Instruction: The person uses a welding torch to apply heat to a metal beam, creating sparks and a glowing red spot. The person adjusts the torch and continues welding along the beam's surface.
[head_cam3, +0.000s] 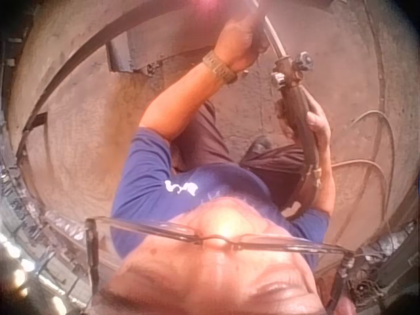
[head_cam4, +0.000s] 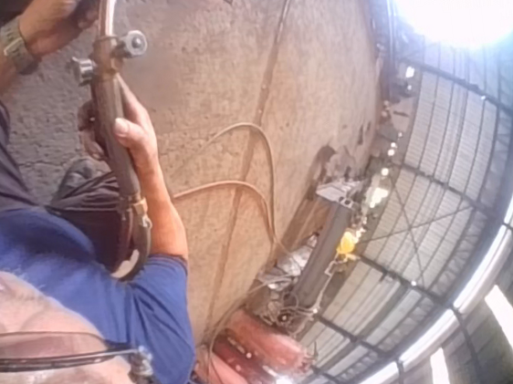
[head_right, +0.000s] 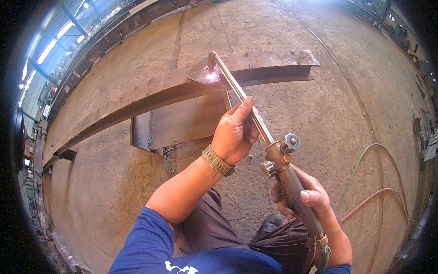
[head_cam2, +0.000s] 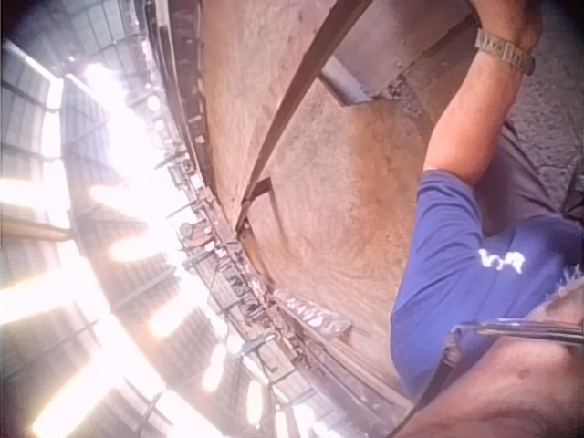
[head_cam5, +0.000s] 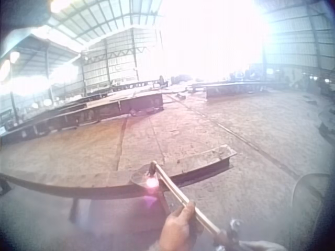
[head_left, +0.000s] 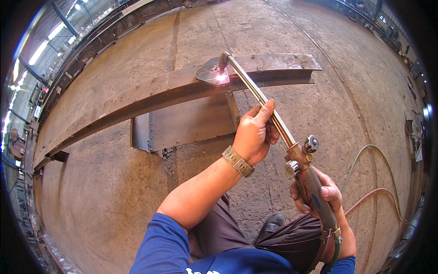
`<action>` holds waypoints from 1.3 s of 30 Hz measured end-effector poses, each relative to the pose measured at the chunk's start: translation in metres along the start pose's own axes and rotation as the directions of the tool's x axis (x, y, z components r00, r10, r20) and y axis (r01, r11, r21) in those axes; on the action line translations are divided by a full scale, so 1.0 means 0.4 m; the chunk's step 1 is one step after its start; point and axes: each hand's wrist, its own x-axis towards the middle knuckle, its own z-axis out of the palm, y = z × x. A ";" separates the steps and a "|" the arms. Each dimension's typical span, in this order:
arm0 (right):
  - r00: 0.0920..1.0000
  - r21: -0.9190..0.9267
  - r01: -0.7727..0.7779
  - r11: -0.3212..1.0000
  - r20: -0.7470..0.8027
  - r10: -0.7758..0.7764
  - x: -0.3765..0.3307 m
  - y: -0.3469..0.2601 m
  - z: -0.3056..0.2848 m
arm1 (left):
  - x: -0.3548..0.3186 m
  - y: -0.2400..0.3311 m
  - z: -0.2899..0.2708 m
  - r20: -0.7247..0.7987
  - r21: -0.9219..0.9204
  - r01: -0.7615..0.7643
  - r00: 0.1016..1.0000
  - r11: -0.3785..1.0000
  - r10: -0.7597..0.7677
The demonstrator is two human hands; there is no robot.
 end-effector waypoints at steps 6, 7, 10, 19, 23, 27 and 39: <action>1.000 0.022 0.023 0.999 0.006 -0.024 0.003 0.013 -0.009 | -0.004 0.004 0.003 -0.008 0.017 -0.004 1.000 1.000 0.004; 1.000 0.022 0.021 1.000 0.010 -0.021 0.003 0.013 -0.010 | -0.004 0.004 0.004 -0.008 0.018 -0.003 1.000 1.000 0.003; 1.000 0.022 0.014 1.000 0.022 -0.014 0.004 0.012 -0.012 | -0.004 0.003 0.004 -0.009 0.010 0.002 1.000 1.000 -0.002; 0.999 0.013 0.015 1.000 0.031 -0.015 0.005 0.011 -0.014 | -0.001 0.004 0.003 -0.010 0.004 0.002 1.000 1.000 -0.001; 1.000 0.006 0.011 1.000 0.021 -0.011 0.006 0.011 -0.013 | 0.002 0.002 0.000 -0.005 0.003 -0.004 1.000 1.000 0.004; 1.000 -0.005 -0.001 1.000 0.018 0.001 0.007 0.009 -0.013 | 0.000 0.005 0.000 -0.015 0.006 -0.002 1.000 1.000 0.002; 1.000 0.001 0.005 1.000 0.013 -0.005 0.008 0.006 -0.007 | 0.004 0.001 -0.002 -0.010 -0.002 -0.006 1.000 1.000 0.005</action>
